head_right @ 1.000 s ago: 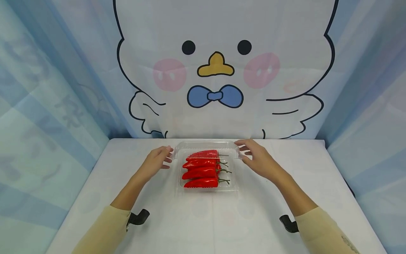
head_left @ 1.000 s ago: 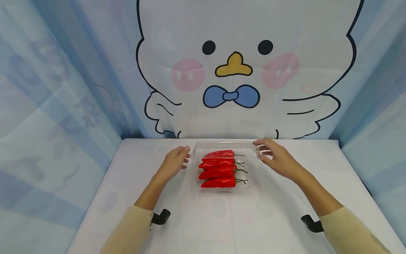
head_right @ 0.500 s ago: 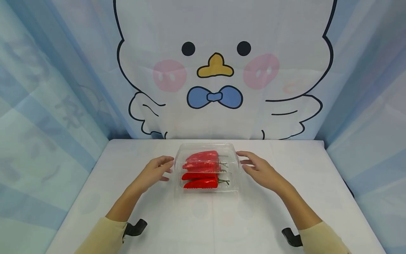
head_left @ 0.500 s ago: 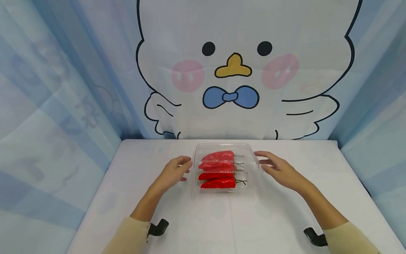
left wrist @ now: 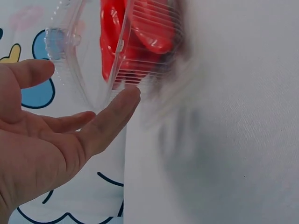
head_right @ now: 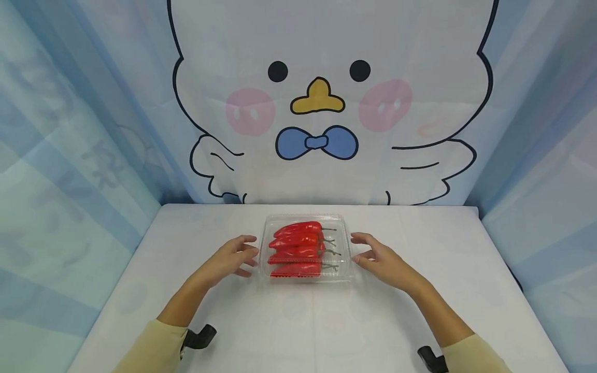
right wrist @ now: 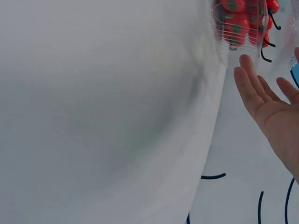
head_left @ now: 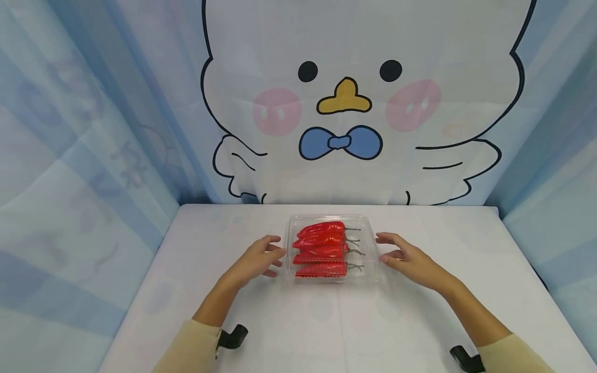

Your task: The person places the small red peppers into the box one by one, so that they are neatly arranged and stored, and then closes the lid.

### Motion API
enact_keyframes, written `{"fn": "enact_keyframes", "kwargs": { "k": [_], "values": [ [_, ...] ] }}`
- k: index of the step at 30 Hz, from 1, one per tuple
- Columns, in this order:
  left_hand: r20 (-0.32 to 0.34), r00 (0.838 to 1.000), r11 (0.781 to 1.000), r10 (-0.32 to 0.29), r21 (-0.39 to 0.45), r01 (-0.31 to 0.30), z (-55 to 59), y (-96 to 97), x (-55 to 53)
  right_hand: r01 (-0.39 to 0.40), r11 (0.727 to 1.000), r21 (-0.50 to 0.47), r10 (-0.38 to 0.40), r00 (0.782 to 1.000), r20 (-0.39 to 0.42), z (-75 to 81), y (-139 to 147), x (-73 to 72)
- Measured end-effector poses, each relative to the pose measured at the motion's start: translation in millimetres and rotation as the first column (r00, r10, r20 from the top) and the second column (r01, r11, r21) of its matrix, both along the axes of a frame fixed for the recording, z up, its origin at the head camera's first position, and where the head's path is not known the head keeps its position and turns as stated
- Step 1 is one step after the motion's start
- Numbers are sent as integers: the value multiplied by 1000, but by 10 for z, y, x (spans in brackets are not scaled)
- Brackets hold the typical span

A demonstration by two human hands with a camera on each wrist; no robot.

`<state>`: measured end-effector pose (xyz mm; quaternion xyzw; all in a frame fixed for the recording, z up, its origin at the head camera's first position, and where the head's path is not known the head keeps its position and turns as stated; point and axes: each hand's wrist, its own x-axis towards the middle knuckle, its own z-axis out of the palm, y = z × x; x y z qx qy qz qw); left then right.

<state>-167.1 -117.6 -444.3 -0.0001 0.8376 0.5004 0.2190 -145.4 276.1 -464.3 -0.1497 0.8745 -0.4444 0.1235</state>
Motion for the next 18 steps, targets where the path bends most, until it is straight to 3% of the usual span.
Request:
{"fn": "enact_keyframes", "kwargs": {
  "k": [12,18],
  "values": [
    [132,989,992,-65,116,49,-69,-59,9,-63,994,-91,77,984,159,-100,-5,14],
    [164,982,987,-95,143,72,-124,-82,21,-96,985,-141,122,974,193,-124,-6,28]
  ]
}}
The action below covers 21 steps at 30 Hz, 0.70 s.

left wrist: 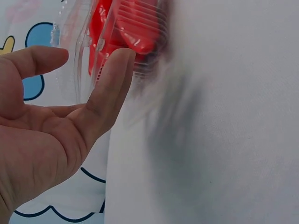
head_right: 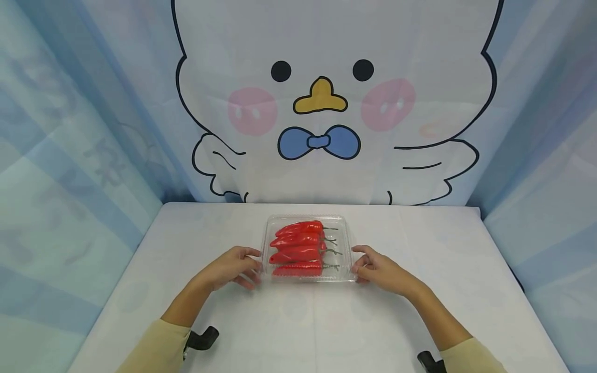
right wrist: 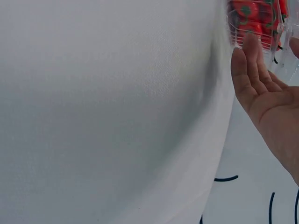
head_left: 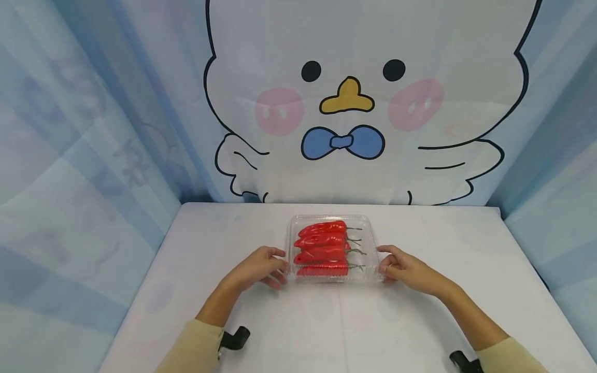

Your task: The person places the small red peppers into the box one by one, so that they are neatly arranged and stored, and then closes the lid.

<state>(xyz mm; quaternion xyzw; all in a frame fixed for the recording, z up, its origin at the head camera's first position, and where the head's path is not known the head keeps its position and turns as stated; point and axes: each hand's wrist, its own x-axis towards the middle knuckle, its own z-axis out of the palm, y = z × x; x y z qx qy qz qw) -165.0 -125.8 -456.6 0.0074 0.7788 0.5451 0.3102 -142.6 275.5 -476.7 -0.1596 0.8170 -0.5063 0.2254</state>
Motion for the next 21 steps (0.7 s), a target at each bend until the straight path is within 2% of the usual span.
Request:
{"fn": "enact_keyframes", "kwargs": {
  "k": [6,13,21],
  "values": [
    [-3,1000,1000,-2,24,2,-35,-21,29,2,1000,23,-2,1000,27,-64,-14,20],
    [-40,998,998,-40,43,42,-69,-53,57,-38,996,78,33,998,61,-72,0,26],
    [-29,998,997,-55,50,56,-85,-63,81,-77,997,21,75,994,81,-53,5,14]
  ]
}}
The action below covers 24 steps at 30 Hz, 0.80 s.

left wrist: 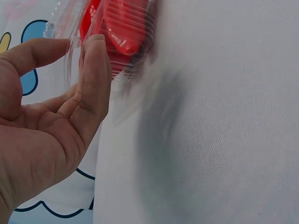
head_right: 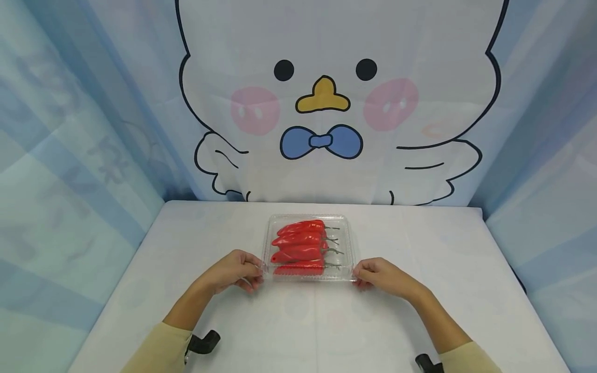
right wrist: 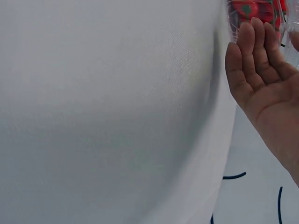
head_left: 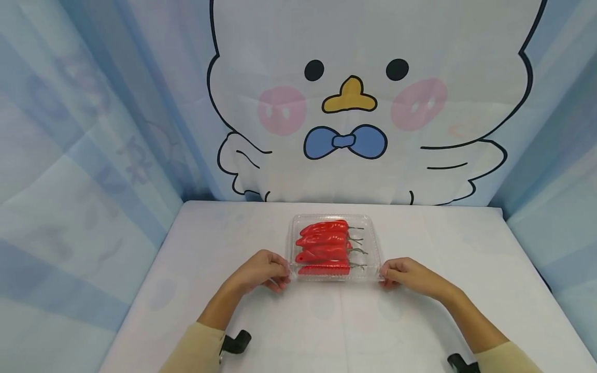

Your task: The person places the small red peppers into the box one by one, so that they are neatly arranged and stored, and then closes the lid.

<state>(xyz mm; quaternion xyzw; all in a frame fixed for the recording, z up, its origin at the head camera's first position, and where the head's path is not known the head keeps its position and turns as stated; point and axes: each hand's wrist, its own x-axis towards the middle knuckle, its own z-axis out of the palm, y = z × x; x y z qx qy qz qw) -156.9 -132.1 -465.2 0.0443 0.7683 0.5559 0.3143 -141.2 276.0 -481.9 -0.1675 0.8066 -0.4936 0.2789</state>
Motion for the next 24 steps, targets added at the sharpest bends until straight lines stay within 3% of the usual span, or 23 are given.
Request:
{"fn": "enact_keyframes", "kwargs": {
  "k": [14,24],
  "values": [
    [-4,1000,1000,13,-7,-13,-26,39,-6,42,999,-27,-41,997,60,-75,-26,4],
    [-10,1000,1000,25,-9,-25,-31,49,-8,11,999,-32,-9,998,56,-45,-30,16]
  ]
}}
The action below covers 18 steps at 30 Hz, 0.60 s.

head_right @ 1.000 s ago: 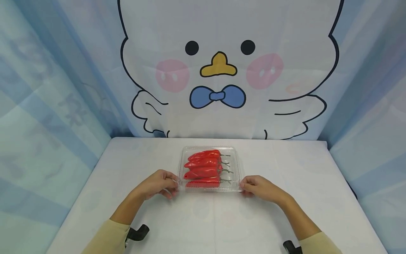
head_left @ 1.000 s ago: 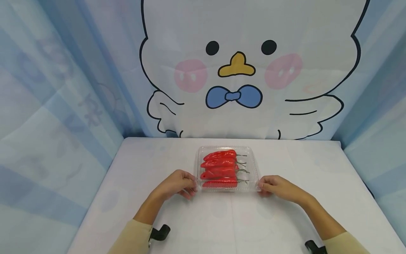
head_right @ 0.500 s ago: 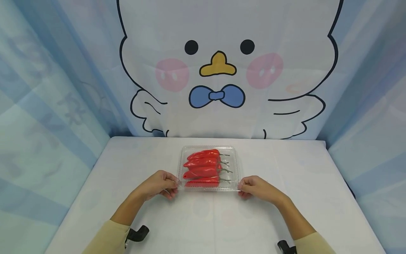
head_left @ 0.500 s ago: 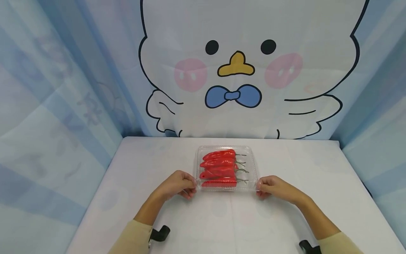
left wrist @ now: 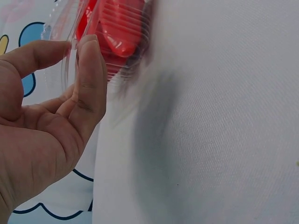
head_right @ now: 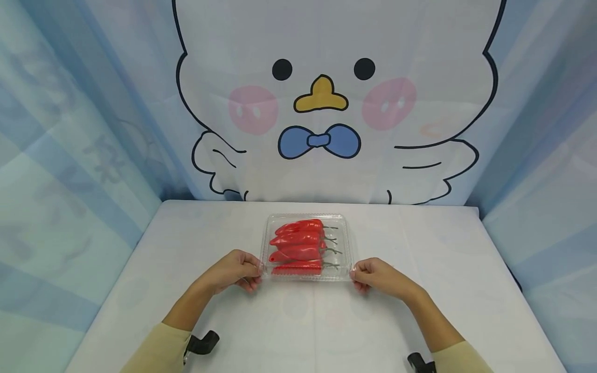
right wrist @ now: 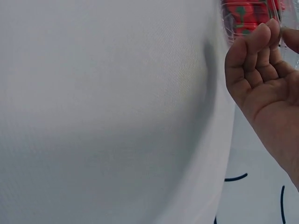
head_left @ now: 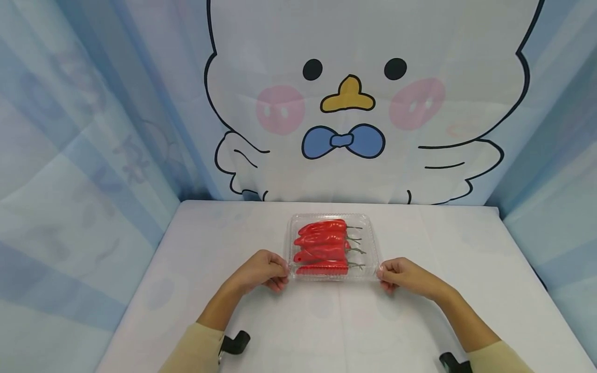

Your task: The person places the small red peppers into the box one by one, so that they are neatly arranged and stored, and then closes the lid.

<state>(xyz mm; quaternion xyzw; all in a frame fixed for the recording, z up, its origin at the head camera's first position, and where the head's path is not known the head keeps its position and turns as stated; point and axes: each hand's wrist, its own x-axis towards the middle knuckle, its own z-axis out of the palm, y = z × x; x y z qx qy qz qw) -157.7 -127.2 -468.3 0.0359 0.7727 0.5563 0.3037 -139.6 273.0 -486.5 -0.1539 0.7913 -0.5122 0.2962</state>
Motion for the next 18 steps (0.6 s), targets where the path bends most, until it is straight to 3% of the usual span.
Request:
{"fn": "enact_keyframes", "kwargs": {
  "k": [18],
  "values": [
    [-14,1000,1000,-7,16,7,-31,-9,-36,-21,1000,6,21,1000,8,1,0,-12]
  ]
}}
